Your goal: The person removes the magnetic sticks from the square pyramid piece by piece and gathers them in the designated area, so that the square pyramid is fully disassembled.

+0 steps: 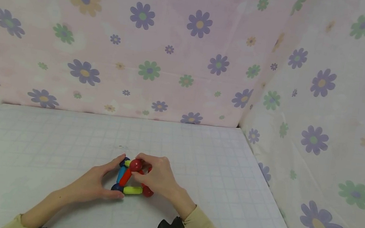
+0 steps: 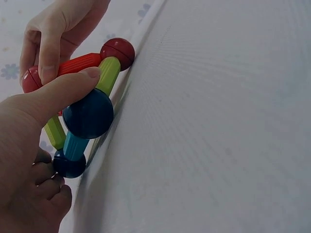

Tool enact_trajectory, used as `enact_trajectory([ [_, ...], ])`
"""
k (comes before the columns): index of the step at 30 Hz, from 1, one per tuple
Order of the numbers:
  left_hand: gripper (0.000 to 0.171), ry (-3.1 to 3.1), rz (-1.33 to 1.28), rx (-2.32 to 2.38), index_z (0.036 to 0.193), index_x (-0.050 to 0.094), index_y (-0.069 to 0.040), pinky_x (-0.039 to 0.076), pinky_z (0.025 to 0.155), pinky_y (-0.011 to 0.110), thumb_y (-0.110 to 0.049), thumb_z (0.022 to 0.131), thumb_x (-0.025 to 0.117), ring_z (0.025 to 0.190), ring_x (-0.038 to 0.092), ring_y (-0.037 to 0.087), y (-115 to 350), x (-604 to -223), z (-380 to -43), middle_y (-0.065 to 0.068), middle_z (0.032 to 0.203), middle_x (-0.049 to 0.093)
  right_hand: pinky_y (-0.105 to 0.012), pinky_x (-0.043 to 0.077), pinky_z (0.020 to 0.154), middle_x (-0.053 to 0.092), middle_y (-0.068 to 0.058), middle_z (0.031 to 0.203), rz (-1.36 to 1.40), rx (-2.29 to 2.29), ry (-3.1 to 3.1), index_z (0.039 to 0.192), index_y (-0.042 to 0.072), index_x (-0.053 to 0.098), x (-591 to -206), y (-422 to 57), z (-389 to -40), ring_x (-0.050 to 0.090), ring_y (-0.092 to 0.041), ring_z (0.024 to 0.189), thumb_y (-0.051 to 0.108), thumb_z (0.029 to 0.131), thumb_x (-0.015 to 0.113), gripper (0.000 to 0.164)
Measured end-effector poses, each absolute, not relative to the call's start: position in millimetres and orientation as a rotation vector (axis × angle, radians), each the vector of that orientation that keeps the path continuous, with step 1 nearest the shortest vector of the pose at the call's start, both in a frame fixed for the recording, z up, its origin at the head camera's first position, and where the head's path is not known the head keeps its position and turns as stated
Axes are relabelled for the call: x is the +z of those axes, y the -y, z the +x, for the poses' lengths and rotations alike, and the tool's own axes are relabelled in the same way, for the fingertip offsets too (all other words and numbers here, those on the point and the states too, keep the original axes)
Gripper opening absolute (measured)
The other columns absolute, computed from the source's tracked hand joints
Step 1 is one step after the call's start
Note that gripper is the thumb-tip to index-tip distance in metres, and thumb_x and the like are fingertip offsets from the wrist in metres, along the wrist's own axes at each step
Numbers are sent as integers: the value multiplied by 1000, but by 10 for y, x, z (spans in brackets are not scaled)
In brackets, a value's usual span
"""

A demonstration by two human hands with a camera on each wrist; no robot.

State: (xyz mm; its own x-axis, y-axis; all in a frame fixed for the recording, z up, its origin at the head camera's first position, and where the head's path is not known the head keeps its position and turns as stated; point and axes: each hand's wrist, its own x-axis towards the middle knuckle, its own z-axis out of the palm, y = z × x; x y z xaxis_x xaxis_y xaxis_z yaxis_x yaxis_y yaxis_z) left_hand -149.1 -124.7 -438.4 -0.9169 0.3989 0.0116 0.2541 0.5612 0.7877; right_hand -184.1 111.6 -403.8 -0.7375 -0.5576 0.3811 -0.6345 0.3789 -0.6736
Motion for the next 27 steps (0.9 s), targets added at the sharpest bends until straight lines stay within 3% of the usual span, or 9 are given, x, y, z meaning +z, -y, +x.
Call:
enact_trajectory([
  [4,109,-2629,559,1273,160,24,-17,30,116,59,-49,75,85,149,31,31,1249,-4383,-1491,5,163,31,-34,61,74,77,1,93,1098,1345,2534,103,15,71,-4041,-1125,-1842,71,-3,81,9,82,81,24],
  [14,110,-2642,567,1248,160,24,-17,31,116,59,-51,75,84,149,32,30,1244,-4382,-1486,5,163,31,-37,61,71,77,4,93,1065,1375,2519,103,18,71,-4047,-1126,-1835,71,-1,83,11,80,84,27],
  [27,111,-2663,542,1234,160,24,-16,30,117,57,-54,75,83,150,29,29,1259,-4418,-1510,4,164,30,-41,61,84,77,2,101,905,1667,2562,107,17,71,-4041,-1202,-1881,73,-9,91,7,80,83,32],
])
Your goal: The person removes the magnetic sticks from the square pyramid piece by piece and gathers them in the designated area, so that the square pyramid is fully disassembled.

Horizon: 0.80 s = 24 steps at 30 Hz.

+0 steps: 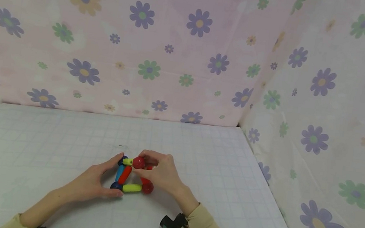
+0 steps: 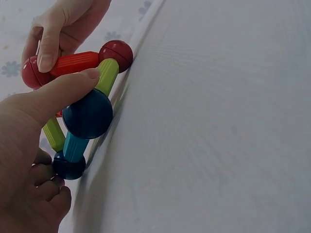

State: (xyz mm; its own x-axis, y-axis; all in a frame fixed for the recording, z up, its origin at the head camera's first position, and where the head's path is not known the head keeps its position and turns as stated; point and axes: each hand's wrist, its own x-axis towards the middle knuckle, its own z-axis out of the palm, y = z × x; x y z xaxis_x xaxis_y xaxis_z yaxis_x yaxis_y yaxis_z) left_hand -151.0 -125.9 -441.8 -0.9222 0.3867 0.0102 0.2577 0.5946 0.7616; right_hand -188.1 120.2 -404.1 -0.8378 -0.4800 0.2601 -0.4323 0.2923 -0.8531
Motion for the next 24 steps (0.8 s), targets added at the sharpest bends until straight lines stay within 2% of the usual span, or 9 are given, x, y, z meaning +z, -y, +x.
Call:
enact_trajectory([
  [6,111,-2671,542,1217,160,24,-17,32,116,57,-56,74,83,150,30,29,1269,-4423,-1514,3,164,30,-42,60,87,76,3,103,-826,-1580,-2479,110,17,71,-4002,-1262,-1915,72,-9,92,15,80,85,33],
  [13,111,-2681,531,1202,160,24,-19,34,115,57,-56,74,83,149,32,29,1261,-4413,-1513,3,163,31,-51,58,89,75,0,106,-854,-1493,-2495,114,14,72,-3923,-1367,-1950,71,-10,93,21,80,86,38],
  [24,110,-2675,496,1187,160,24,-21,36,113,58,-55,74,84,149,32,29,1249,-4404,-1510,2,163,31,-56,56,91,75,2,104,-843,-1417,-2473,114,18,72,-3890,-1568,-2067,70,-13,94,27,81,84,36],
])
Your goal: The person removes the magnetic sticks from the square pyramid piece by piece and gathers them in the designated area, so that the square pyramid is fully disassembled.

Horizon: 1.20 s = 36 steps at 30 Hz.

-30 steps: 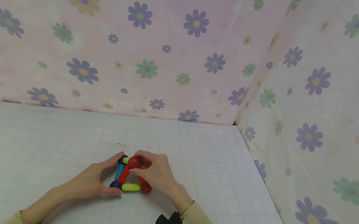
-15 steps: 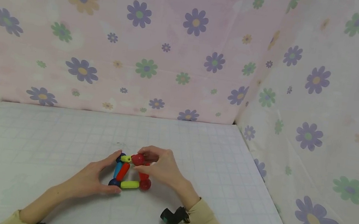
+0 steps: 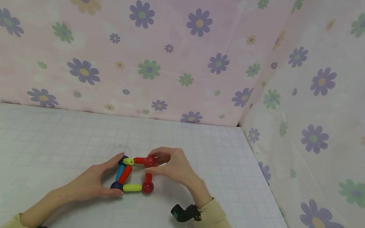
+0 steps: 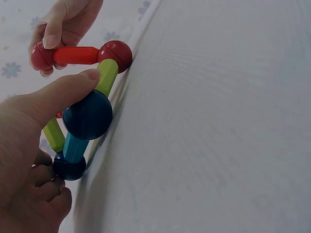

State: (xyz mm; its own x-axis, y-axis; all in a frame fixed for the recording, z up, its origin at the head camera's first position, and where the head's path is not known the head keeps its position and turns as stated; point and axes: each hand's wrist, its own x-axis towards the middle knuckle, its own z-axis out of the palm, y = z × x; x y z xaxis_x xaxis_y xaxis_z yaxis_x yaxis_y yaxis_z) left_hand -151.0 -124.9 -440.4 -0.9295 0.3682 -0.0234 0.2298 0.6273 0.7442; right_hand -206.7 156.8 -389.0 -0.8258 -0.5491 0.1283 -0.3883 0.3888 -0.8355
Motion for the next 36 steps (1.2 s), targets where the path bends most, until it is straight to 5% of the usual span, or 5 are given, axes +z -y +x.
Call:
enact_trajectory([
  [13,111,-2672,503,1185,160,24,-19,35,114,57,-54,73,84,150,31,29,1247,-4398,-1505,2,164,30,-44,57,93,74,0,104,-844,-1362,-2525,117,14,71,-3957,-1742,-2208,68,-14,95,25,81,84,39],
  [21,111,-2676,502,1181,160,24,-19,35,114,57,-53,73,84,150,31,29,1243,-4396,-1503,2,164,30,-55,56,89,74,-1,102,-855,-1377,-2529,113,14,71,-4023,-1827,-2285,68,-16,92,21,81,85,36],
  [36,111,-2676,499,1179,160,24,-20,35,115,56,-55,74,83,150,31,28,1250,-4399,-1502,1,164,29,-38,56,89,73,0,107,-734,-1321,-2592,120,11,69,-4135,-1955,-2395,67,-19,97,24,83,83,42],
])
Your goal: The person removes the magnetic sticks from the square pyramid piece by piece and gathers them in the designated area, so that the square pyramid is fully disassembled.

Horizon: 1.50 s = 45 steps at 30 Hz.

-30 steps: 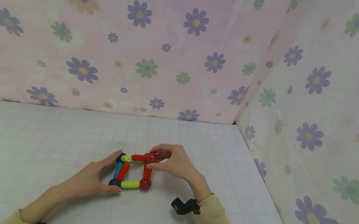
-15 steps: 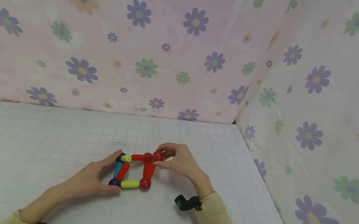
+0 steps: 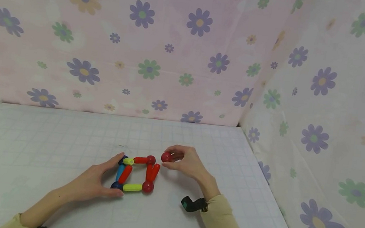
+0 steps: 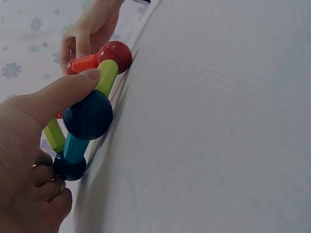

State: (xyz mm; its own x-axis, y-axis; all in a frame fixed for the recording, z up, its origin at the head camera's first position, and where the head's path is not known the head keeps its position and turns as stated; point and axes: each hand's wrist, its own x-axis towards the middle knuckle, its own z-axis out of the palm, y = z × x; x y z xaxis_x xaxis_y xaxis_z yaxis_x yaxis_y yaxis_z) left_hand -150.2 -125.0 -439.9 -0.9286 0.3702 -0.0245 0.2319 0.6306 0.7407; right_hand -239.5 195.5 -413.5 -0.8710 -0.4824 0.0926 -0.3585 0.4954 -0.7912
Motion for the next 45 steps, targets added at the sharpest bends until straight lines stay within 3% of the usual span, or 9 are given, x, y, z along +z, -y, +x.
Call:
enact_trajectory([
  [11,112,-2671,499,1187,160,23,-18,33,116,57,-55,74,84,150,30,29,1245,-4383,-1495,2,164,29,-37,56,91,72,0,107,-600,-1381,-2621,115,17,68,-4244,-1914,-2573,67,-18,99,25,84,82,36],
  [24,112,-2657,481,1203,160,24,-20,32,116,58,-55,73,84,150,30,29,1244,-4386,-1488,1,164,30,-37,56,94,72,-2,109,-477,-1464,-2641,119,15,68,-4285,-1836,-2799,67,-19,101,24,86,81,36],
  [32,111,-2657,485,1211,160,24,-19,33,116,58,-55,73,84,150,31,29,1253,-4379,-1480,2,164,30,-41,55,96,72,-7,113,-443,-1490,-2688,129,8,65,-4333,-1761,-2944,66,-23,105,21,87,78,45],
  [38,111,-2656,474,1218,160,25,-19,33,115,58,-54,73,85,149,31,29,1252,-4384,-1483,2,163,31,-39,56,94,71,-8,113,-366,-1470,-2718,123,10,67,-4365,-1694,-3036,65,-24,106,20,88,77,38],
  [45,111,-2661,466,1226,160,26,-19,35,114,59,-54,72,85,149,33,30,1254,-4389,-1489,3,163,32,-41,53,98,68,-10,119,-286,-1530,-2719,125,9,66,-4382,-1605,-3094,63,-27,110,19,88,77,40],
])
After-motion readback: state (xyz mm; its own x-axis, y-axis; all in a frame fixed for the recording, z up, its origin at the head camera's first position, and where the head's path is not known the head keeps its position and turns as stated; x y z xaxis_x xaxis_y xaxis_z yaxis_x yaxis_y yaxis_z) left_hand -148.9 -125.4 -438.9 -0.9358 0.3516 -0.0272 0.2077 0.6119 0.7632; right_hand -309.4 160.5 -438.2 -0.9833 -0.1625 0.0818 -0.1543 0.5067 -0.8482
